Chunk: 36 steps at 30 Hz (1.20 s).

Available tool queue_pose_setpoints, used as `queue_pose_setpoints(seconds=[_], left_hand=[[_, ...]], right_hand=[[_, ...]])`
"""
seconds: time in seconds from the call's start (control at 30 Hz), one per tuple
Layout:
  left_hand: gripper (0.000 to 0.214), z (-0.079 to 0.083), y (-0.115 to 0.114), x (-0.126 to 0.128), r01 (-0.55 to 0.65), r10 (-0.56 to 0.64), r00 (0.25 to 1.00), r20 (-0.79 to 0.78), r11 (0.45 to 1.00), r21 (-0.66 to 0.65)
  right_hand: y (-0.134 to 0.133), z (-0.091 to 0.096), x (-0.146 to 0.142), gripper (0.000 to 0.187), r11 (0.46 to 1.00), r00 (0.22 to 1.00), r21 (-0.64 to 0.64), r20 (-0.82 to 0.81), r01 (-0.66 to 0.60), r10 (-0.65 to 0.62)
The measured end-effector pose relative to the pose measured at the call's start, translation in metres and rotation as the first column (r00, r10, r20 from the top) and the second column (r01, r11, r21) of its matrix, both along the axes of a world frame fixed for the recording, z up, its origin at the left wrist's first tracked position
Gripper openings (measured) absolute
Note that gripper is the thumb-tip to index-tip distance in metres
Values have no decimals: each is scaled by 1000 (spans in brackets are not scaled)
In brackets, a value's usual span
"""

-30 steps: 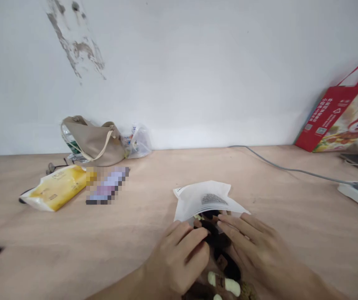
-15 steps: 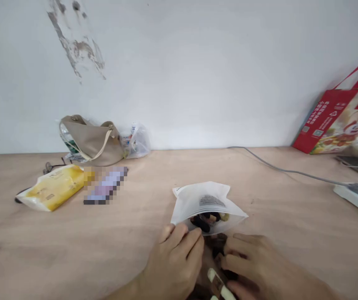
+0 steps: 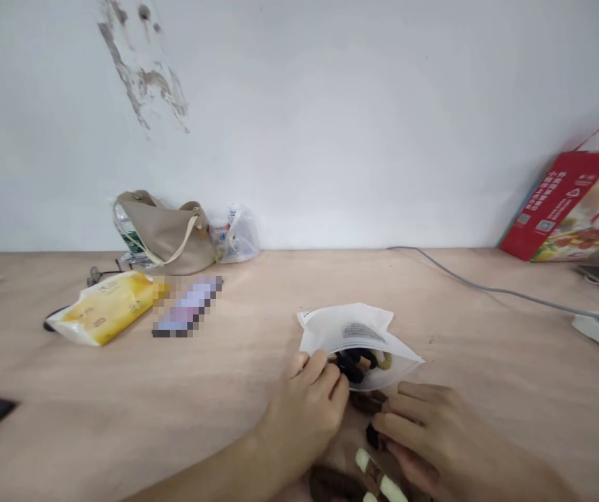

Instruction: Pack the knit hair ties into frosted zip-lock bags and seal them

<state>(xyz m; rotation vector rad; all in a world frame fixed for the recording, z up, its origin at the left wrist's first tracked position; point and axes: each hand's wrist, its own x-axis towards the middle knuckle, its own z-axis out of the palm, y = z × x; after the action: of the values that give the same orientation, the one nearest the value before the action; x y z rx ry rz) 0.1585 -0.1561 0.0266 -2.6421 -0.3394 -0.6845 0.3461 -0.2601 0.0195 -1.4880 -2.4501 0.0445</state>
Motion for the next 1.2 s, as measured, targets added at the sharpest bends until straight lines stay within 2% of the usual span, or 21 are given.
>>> queue_pose_setpoints(seconds=[0.07,0.17,0.23,0.3,0.37,0.43,0.5,0.57,0.63,0.77,0.83,0.9,1.0,1.1,1.2], left_hand=[[14,1,5,3,12,-9,998,60,999,-37],[16,9,12,4,8,38,967,254,984,-175],[16,15,15,3,13,69,932,355,974,-224],[17,21,17,2,28,65,916,397,974,-224],[18,23,16,1,41,50,911,410,977,-210],[18,23,13,0,51,34,911,411,980,-195],[18,21,9,-1,66,9,919,394,982,-177],[19,19,6,-4,79,-17,929,370,985,-154],[20,16,5,-6,78,-28,931,364,989,-125],[20,11,8,-6,85,-51,921,386,994,-70],[18,10,10,-6,111,-80,920,384,992,-59],[17,10,11,-6,156,-115,921,372,984,-81],[18,9,9,-11,236,-162,918,363,956,-171],[18,7,6,-18,237,-145,930,338,939,-249],[18,3,2,-20,151,-84,969,234,947,-283]], right_hand=[[0,0,-2,11,1000,999,-17,-32,-3,3],[-1,-2,-3,10,999,998,-25,-53,-34,32],[-2,-1,-3,7,998,998,36,-35,-58,59],[-3,3,-3,8,982,996,169,-30,-83,89],[-2,8,-2,10,931,993,357,-54,-75,100],[2,14,2,9,844,991,536,-105,-9,77],[7,19,6,14,777,989,622,-149,98,-6],[11,23,10,20,749,981,635,-162,188,-108],[10,25,11,22,769,983,612,-138,184,-125],[2,19,4,18,881,996,472,-70,-16,55],[3,7,0,20,915,999,404,-37,-5,21],[6,-8,-2,27,938,998,343,-17,58,-56],[10,-22,-2,24,976,998,211,16,51,-56],[6,-15,-4,11,985,1000,172,-13,-14,17],[-2,2,-8,16,959,991,279,-113,-42,76]])
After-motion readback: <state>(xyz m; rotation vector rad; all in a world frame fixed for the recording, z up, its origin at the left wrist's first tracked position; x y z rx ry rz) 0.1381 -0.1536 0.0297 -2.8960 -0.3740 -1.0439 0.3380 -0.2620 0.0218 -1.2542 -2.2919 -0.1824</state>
